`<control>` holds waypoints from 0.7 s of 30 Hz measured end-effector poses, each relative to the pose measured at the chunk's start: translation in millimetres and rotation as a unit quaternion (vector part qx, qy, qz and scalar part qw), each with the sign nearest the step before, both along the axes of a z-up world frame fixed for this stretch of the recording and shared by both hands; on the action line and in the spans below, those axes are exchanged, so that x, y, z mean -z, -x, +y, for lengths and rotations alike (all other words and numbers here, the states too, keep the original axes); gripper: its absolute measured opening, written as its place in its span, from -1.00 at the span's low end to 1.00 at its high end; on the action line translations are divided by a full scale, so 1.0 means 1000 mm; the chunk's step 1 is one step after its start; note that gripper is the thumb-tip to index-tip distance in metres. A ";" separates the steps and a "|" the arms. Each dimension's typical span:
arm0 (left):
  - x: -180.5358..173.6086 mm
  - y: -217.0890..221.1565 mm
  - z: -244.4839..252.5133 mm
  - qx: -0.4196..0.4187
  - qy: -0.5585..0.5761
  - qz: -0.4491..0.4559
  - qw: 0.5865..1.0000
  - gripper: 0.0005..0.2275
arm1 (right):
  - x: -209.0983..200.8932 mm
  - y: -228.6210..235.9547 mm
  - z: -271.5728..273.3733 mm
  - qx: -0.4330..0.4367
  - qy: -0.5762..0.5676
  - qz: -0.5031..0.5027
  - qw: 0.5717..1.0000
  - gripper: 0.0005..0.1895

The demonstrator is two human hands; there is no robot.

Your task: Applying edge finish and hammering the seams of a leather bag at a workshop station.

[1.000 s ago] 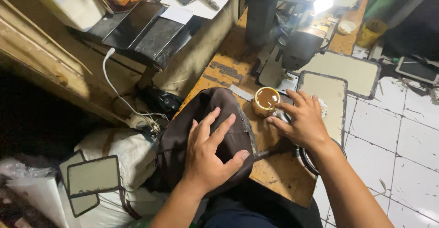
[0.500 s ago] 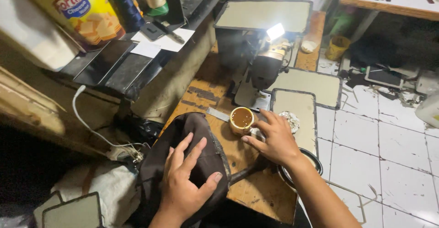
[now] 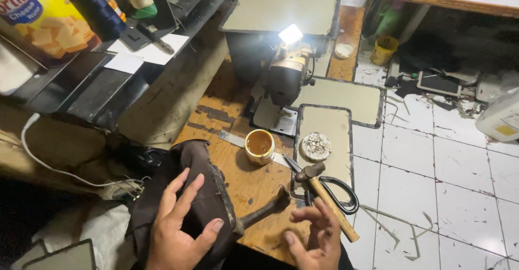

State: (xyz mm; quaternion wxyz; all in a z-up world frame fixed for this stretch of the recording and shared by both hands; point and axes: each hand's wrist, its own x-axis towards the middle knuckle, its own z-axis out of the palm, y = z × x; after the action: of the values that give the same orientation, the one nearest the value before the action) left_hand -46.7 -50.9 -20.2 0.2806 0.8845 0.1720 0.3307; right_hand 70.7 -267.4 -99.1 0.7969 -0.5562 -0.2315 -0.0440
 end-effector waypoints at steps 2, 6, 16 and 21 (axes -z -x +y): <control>0.002 0.000 0.001 0.003 0.004 0.008 1.000 -0.31 | 0.031 0.011 -0.002 0.013 -0.008 -0.010 1.000 -0.22; 0.000 0.001 0.001 0.010 -0.012 0.015 1.000 -0.31 | 0.065 0.029 -0.008 0.001 -0.018 0.011 1.000 -0.26; 0.006 -0.001 0.001 -0.002 -0.024 0.013 1.000 -0.31 | 0.084 0.023 0.001 -0.015 -0.123 0.019 0.992 -0.34; 0.015 0.000 0.005 -0.006 -0.033 0.001 0.999 -0.30 | 0.089 0.019 0.005 -0.034 -0.135 0.015 0.990 -0.29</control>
State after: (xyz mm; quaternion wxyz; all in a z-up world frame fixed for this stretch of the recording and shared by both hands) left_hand -47.1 -45.9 -35.7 0.2489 0.8925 0.1663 0.3373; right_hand 51.3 -262.3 -187.8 0.8691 -0.4361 -0.2302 -0.0388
